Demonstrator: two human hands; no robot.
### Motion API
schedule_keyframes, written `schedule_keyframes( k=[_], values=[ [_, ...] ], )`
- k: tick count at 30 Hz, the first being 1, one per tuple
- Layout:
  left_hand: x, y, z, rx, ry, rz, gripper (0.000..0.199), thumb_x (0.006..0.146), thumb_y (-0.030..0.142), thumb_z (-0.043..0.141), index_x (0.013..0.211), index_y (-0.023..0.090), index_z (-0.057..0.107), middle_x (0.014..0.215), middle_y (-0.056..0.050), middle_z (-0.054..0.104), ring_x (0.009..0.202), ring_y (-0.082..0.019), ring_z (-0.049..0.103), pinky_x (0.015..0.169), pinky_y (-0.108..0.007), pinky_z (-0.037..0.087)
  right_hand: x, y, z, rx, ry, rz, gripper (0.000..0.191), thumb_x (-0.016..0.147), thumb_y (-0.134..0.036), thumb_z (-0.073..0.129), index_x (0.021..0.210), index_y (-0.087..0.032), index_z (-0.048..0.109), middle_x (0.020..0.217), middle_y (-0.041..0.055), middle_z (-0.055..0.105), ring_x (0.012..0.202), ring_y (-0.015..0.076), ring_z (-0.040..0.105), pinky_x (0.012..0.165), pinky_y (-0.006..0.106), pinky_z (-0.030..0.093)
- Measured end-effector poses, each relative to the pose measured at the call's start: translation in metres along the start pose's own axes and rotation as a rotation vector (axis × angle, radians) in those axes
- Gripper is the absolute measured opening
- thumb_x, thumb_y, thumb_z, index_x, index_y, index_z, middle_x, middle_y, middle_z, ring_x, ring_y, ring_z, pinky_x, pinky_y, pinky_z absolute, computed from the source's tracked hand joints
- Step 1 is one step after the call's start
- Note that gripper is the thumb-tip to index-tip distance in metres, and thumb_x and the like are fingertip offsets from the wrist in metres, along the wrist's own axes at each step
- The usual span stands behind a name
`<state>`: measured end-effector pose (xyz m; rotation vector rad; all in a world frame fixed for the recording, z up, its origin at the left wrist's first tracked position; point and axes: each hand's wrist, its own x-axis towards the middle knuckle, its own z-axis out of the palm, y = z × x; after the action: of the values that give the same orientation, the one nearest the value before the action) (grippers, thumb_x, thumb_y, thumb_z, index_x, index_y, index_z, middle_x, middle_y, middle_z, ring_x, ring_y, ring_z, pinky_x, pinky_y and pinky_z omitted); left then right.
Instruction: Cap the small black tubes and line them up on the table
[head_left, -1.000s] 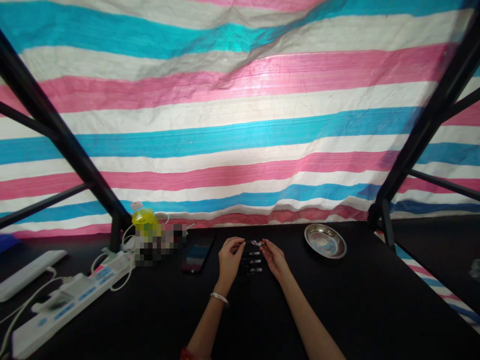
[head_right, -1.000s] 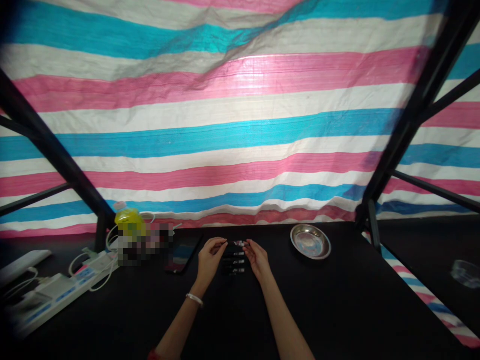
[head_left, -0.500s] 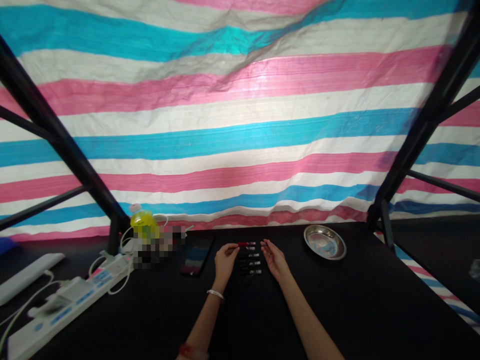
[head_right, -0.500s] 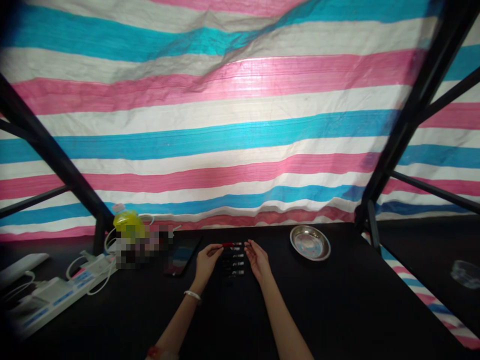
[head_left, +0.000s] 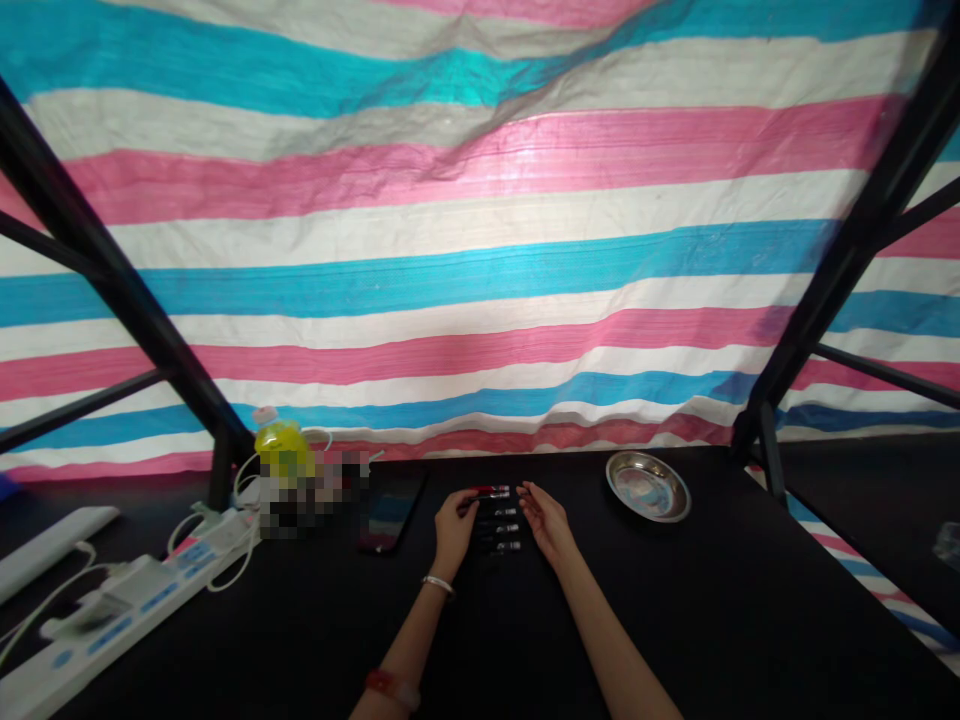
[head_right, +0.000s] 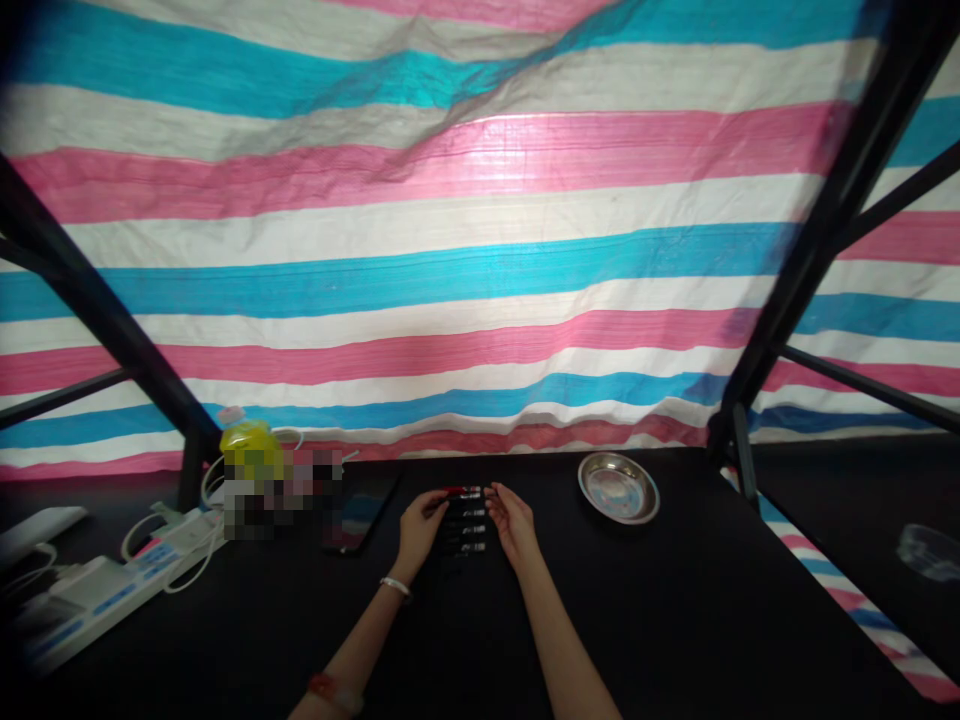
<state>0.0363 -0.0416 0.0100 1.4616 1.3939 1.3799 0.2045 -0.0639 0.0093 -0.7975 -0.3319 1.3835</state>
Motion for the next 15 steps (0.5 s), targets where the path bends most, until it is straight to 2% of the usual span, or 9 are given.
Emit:
schedule_keyframes(
  k=[4,8,12,15],
  values=[
    [-0.004,0.001,0.0,0.057,-0.012,0.101,0.018,0.07,0.028,0.06,0.081,0.018,0.069,0.091,-0.008,0.066,0.087,-0.022,0.063,0.076,-0.037,0.053,0.001,0.001,0.0,-0.021,0.016,-0.03,0.026,0.057,-0.029,0.08,0.076,-0.014,0.07,0.073,0.007,0.072,0.063,0.0165,0.066,0.051,0.024,0.052],
    [-0.009,0.011,0.0,0.187,-0.02,0.251,0.018,0.075,0.029,0.059,0.087,0.02,0.07,0.096,-0.008,0.066,0.095,-0.022,0.061,0.089,-0.042,0.047,0.001,0.0,0.001,-0.029,0.018,-0.047,0.03,0.053,-0.032,0.082,0.074,-0.014,0.071,0.071,0.0063,0.072,0.055,0.0128,0.062,0.047,0.022,0.047],
    [-0.015,0.032,0.006,0.195,-0.147,0.317,0.022,0.076,0.028,0.06,0.095,0.023,0.07,0.101,-0.007,0.067,0.098,-0.022,0.061,0.091,-0.042,0.046,-0.002,0.0,0.003,-0.064,-0.023,-0.071,0.033,0.052,-0.036,0.081,0.074,-0.012,0.072,0.07,0.0071,0.072,0.046,0.009,0.054,0.041,0.021,0.039],
    [-0.02,0.045,0.014,0.207,-0.225,0.309,0.025,0.073,0.025,0.064,0.097,0.024,0.07,0.1,-0.006,0.069,0.098,-0.024,0.061,0.092,-0.045,0.044,-0.004,0.001,0.005,-0.101,-0.058,-0.084,0.034,0.053,-0.037,0.08,0.075,-0.012,0.072,0.07,0.0071,0.071,0.043,0.0079,0.05,0.04,0.021,0.035]
  ],
)
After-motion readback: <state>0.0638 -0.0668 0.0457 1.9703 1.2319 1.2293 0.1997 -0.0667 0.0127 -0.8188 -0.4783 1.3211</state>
